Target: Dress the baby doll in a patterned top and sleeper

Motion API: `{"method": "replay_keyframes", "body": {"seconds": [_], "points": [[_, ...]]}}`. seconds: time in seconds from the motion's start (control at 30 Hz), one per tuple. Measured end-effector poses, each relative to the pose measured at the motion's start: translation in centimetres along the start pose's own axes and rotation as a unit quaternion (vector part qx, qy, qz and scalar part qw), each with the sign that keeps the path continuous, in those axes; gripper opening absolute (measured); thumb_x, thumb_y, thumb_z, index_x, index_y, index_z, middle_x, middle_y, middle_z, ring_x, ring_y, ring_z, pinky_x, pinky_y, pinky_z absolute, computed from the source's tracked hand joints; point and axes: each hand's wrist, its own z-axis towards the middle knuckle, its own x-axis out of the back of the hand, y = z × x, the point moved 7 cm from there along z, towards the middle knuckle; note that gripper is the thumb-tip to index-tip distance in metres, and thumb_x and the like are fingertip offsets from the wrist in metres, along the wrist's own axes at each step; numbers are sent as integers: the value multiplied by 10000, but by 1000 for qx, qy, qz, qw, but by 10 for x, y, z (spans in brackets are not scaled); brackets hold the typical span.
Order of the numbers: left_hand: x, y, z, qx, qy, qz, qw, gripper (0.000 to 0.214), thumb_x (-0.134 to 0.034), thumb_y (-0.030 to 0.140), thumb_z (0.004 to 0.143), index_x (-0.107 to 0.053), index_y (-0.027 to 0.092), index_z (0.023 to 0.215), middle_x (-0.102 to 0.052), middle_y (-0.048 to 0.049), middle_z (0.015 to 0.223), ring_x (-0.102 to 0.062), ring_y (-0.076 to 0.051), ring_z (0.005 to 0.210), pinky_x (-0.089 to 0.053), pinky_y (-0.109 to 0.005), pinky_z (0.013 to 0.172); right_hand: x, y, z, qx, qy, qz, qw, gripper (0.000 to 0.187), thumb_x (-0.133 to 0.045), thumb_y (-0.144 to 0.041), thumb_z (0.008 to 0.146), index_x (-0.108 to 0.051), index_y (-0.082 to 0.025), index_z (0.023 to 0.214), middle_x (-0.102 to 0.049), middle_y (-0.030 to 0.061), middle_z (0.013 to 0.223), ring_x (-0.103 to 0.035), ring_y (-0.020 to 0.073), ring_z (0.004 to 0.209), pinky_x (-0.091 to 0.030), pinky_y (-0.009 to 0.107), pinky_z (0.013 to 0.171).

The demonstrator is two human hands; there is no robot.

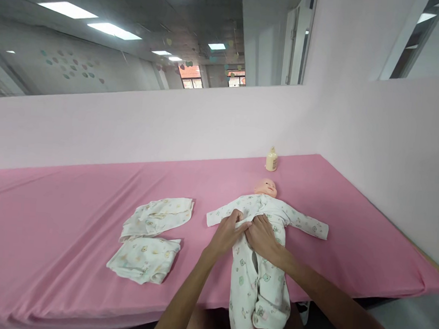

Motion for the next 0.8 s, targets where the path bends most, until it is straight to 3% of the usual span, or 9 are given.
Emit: {"method": "replay_keyframes", "body": {"seconds": [0.07,0.2,0.3,0.43,0.5,0.57,0.67,0.73,0.8], "points": [[2,-2,0,-37,-5,48,998,69,-435,282,889,-472,227,908,-577,-14,886,-524,-186,828,-406,-293,729,5,-2,-3,4,26,-20,999,242,-436,-79,894,-667,-127,952,-658,135,929,-563,264,896,-411,394,818],[13,-10,4,-62,79,145,984,251,-352,69,801,-525,200,928,-594,-69,951,-551,-219,862,-423,-331,729,12,4,-5,-6,42,2,999,241,-415,-132,941,-634,-137,1042,-665,126,1023,-572,259,974,-410,401,871],[18,-12,0,-56,156,136,977,248,-351,91,820,-534,193,951,-557,-61,927,-554,-196,767,-422,-305,636,11,22,0,-38,18,71,997,236,-409,-248,987,-629,-166,1009,-688,88,1001,-609,228,974,-429,387,885],[9,-17,-17,-57,205,85,973,251,-349,166,901,-542,202,1057,-549,-69,1002,-577,-199,864,-465,-312,700,11,45,-1,-39,-38,144,988,295,-372,-281,1002,-648,-182,966,-707,63,924,-647,211,889,-476,353,808],[0,-28,-24,-28,200,77,976,266,-350,184,914,-540,197,1101,-551,-84,1044,-585,-211,880,-480,-332,712,16,53,-11,-18,-22,170,985,311,-347,-254,1003,-654,-209,990,-709,52,946,-646,200,904,-487,342,825],[-10,-41,-28,1,177,68,982,306,-357,159,894,-534,194,1141,-552,-98,1090,-597,-223,902,-495,-356,730,24,65,-25,-11,52,194,980,301,-356,-235,991,-655,-233,1018,-705,57,1004,-637,199,963,-491,345,884],[-22,-57,-25,20,134,48,990,401,-374,111,847,-516,192,1213,-549,-119,1174,-593,-247,1005,-504,-392,804,30,101,-48,-102,173,214,956,230,-443,-271,940,-654,-225,1016,-681,94,1029,-615,236,1021,-484,417,947],[-28,-63,-20,14,111,32,993,460,-413,119,830,-480,194,1279,-544,-128,1250,-561,-266,1104,-488,-418,876,20,130,-55,-203,154,267,929,250,-520,-303,880,-627,-212,1087,-647,107,1103,-591,254,1063,-485,461,939],[-31,-67,-14,17,98,-3,995,477,-437,148,838,-449,193,1313,-549,-126,1301,-536,-272,1168,-461,-432,935,4,148,-54,-263,76,351,896,373,-590,-304,808,-586,-202,1167,-630,103,1145,-598,242,1044,-513,434,879]]}}
